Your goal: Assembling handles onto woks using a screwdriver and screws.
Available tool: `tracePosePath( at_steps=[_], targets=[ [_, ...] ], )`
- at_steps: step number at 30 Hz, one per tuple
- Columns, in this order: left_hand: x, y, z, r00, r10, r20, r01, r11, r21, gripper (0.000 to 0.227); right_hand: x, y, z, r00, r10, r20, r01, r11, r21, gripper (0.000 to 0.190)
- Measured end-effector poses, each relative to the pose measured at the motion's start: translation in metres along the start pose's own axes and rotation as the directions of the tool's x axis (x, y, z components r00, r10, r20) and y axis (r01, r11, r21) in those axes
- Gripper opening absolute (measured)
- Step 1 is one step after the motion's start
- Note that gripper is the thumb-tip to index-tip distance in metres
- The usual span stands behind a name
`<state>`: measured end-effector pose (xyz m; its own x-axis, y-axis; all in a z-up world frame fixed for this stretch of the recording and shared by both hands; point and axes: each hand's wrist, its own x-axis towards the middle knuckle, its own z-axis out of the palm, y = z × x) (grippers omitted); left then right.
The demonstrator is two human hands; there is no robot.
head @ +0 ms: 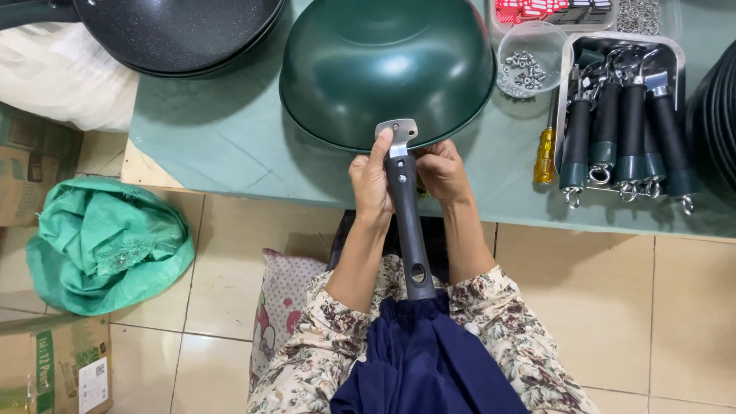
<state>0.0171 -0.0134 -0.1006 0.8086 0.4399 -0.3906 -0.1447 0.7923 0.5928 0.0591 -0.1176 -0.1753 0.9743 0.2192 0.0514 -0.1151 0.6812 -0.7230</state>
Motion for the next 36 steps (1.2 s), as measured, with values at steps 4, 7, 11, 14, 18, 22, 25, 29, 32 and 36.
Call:
tracePosePath(
  at_steps=[4,7,11,14,18,22,25,29,32,36],
  targets=[
    [-0.003,-0.001,0.005,1.0,-0.013,-0.02,0.012,1.0,-0.022,0.037,-0.01,-0.011,0.024,0.997,-0.067,0.03,0.067,0.998,0.017,0.071],
    [-0.003,-0.005,0.008,1.0,-0.011,-0.024,0.01,0.999,-0.031,0.036,-0.018,-0.008,0.026,0.993,-0.118,-0.011,0.118,0.993,0.031,0.077],
    [-0.002,-0.018,0.003,0.998,-0.047,-0.034,0.047,0.999,-0.016,0.033,-0.023,-0.002,0.011,0.987,-0.121,-0.103,0.131,0.987,0.096,0.081],
    [-0.001,-0.024,0.001,0.997,-0.06,-0.039,0.06,0.998,-0.021,0.033,-0.026,-0.008,0.016,0.982,-0.129,-0.135,0.144,0.983,0.11,0.081],
    [-0.017,-0.003,0.017,0.998,-0.051,-0.044,0.048,0.997,-0.063,0.033,-0.029,-0.022,0.038,0.976,-0.136,-0.168,0.151,0.985,0.083,0.072],
    [-0.006,-0.012,0.008,0.997,-0.064,-0.036,0.061,0.996,-0.066,0.034,-0.022,-0.001,-0.008,0.974,-0.135,-0.184,0.146,0.988,0.047,0.068],
    [-0.001,-0.017,0.0,0.996,-0.071,-0.054,0.067,0.995,-0.068,0.031,-0.025,-0.025,-0.013,0.96,-0.164,-0.226,0.13,0.979,-0.154,0.059],
    [-0.007,-0.001,0.01,0.996,-0.087,-0.028,0.084,0.991,-0.102,0.033,-0.016,-0.093,-0.007,0.796,-0.469,-0.383,0.151,0.766,-0.624,0.045],
    [-0.024,0.017,0.027,0.994,-0.102,-0.026,0.099,0.989,-0.112,0.033,0.008,-0.132,-0.035,0.695,-0.686,-0.214,0.16,0.438,-0.885,0.043],
    [-0.003,0.008,0.005,0.977,-0.212,0.037,0.213,0.977,-0.029,0.026,0.071,-0.159,-0.115,0.796,-0.595,0.111,0.064,-0.1,-0.993,0.033]
  ],
)
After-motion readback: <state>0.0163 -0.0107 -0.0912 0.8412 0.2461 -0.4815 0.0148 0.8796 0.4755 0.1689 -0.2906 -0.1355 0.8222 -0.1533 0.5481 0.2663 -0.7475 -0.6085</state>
